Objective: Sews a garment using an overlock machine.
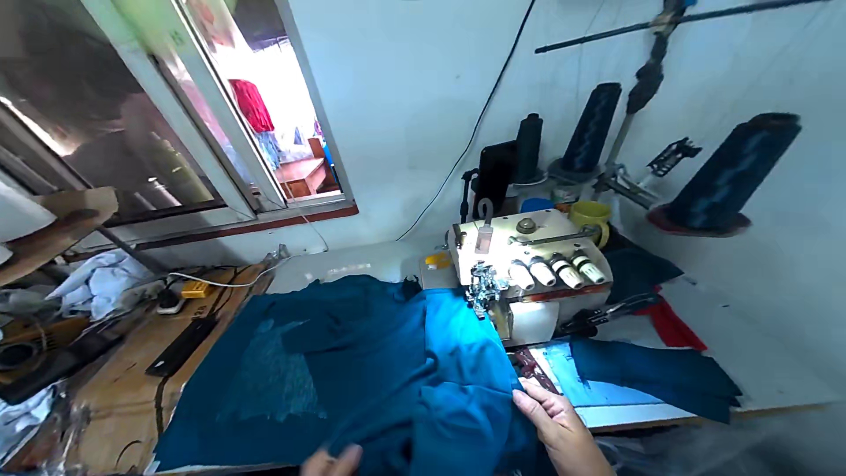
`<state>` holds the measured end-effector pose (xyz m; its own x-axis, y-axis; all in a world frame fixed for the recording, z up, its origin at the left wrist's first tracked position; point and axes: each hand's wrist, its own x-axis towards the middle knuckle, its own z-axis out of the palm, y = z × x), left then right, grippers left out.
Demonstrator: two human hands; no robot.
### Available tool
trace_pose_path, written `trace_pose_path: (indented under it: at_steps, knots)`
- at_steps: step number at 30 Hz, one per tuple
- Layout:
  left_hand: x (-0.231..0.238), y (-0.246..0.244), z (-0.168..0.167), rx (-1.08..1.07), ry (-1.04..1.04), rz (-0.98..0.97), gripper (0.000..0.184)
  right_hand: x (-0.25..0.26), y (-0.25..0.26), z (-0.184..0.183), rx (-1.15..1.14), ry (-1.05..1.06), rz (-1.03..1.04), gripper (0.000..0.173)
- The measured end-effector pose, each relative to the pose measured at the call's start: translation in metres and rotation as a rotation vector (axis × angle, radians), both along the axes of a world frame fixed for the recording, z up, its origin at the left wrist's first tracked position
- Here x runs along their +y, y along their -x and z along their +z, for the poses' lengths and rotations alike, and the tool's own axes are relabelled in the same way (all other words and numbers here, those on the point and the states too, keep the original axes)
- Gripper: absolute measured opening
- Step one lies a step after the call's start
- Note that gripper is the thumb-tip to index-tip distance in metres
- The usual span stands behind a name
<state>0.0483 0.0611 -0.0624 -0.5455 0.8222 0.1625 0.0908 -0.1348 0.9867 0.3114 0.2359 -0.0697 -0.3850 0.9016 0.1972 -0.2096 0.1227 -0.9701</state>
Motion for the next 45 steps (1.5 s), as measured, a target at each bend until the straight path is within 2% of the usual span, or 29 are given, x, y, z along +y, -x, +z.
trace_pose_path:
  at_steps: [2, 4, 6, 8, 9, 10, 13, 14, 15, 17, 20, 22, 24, 28, 30, 32, 33, 35, 37, 40, 41, 43, 45]
  knots:
    - [0.003, 0.032, 0.05, 0.153, -0.153, 0.123, 0.022, -0.004, 0.006, 0.015, 0.066, 0.052, 0.044, 0.021]
    - [0.02, 0.07, 0.09, 0.411, -0.225, 0.123, 0.021, -0.01, 0.021, 0.027, 0.16, 0.11, 0.081, 0.02]
    - [0.05, 0.097, 0.114, 0.737, -0.101, 0.204, 0.03, -0.015, 0.042, 0.024, 0.196, 0.145, 0.064, 0.017]
    - [0.08, 0.095, 0.119, 0.914, 0.146, 0.271, 0.023, -0.018, 0.057, 0.008, 0.154, 0.147, 0.016, 0.011]
    - [0.09, 0.083, 0.117, 0.921, 0.234, 0.259, 0.026, -0.019, 0.06, 0.0, 0.125, 0.135, 0.0, 0.009]
    - [0.094, 0.063, 0.11, 0.92, 0.23, 0.209, 0.031, -0.019, 0.061, -0.005, 0.104, 0.127, -0.012, 0.008]
    - [0.097, -0.024, 0.073, 0.88, 0.016, -0.164, 0.025, -0.021, 0.053, 0.009, 0.054, 0.134, -0.032, 0.016]
    - [0.098, -0.047, 0.057, 0.917, -0.037, -0.233, 0.028, -0.021, 0.05, 0.011, 0.054, 0.114, -0.027, 0.017]
    - [0.101, -0.063, 0.039, 1.006, -0.075, -0.205, 0.035, -0.02, 0.047, 0.008, 0.063, 0.076, -0.004, 0.018]
    - [0.112, -0.074, 0.008, 1.228, -0.104, 0.006, 0.044, -0.018, 0.043, -0.006, 0.083, 0.008, 0.047, 0.021]
    - [0.126, -0.067, -0.013, 1.319, -0.13, 0.175, 0.029, -0.017, 0.042, -0.012, 0.088, -0.018, 0.028, 0.022]
    - [0.127, -0.062, -0.01, 1.249, -0.168, 0.18, 0.026, -0.012, 0.042, -0.014, 0.075, -0.023, 0.021, 0.021]
    - [0.124, -0.056, 0.003, 1.028, -0.136, 0.092, 0.026, -0.003, 0.044, -0.015, 0.037, -0.008, 0.042, 0.019]
    - [0.124, -0.03, 0.045, 0.212, -0.046, -0.325, 0.019, 0.012, 0.05, -0.015, -0.021, 0.013, -0.025, 0.018]
    - [0.126, -0.015, 0.065, -0.046, 0.055, -0.485, 0.019, 0.01, 0.053, -0.016, 0.034, 0.053, -0.057, 0.018]
    - [0.132, 0.0, 0.071, -0.113, 0.16, -0.572, 0.019, 0.003, 0.053, -0.019, 0.053, 0.118, -0.032, 0.014]
    - [0.136, 0.006, 0.07, -0.107, 0.189, -0.572, 0.015, -0.001, 0.052, -0.021, 0.049, 0.14, -0.007, 0.012]
    - [0.142, 0.013, 0.065, -0.07, 0.21, -0.518, 0.023, -0.009, 0.051, -0.027, 0.034, 0.137, 0.012, 0.014]
    - [0.144, 0.008, 0.061, 0.035, 0.169, -0.364, 0.031, -0.017, 0.05, -0.03, 0.032, 0.107, -0.011, 0.014]
    - [0.129, -0.02, 0.062, 0.468, 0.012, -0.148, 0.026, -0.023, 0.046, -0.028, 0.082, 0.11, -0.065, 0.012]
    - [0.12, -0.032, 0.063, 0.616, -0.063, -0.139, 0.024, -0.025, 0.043, -0.026, 0.1, 0.131, -0.076, 0.016]
    - [0.106, -0.052, 0.059, 0.855, -0.197, -0.24, 0.025, -0.029, 0.036, -0.021, 0.124, 0.16, -0.093, 0.022]
    - [0.103, -0.068, 0.047, 1.066, -0.259, -0.277, 0.024, -0.034, 0.029, -0.018, 0.133, 0.156, -0.13, 0.023]
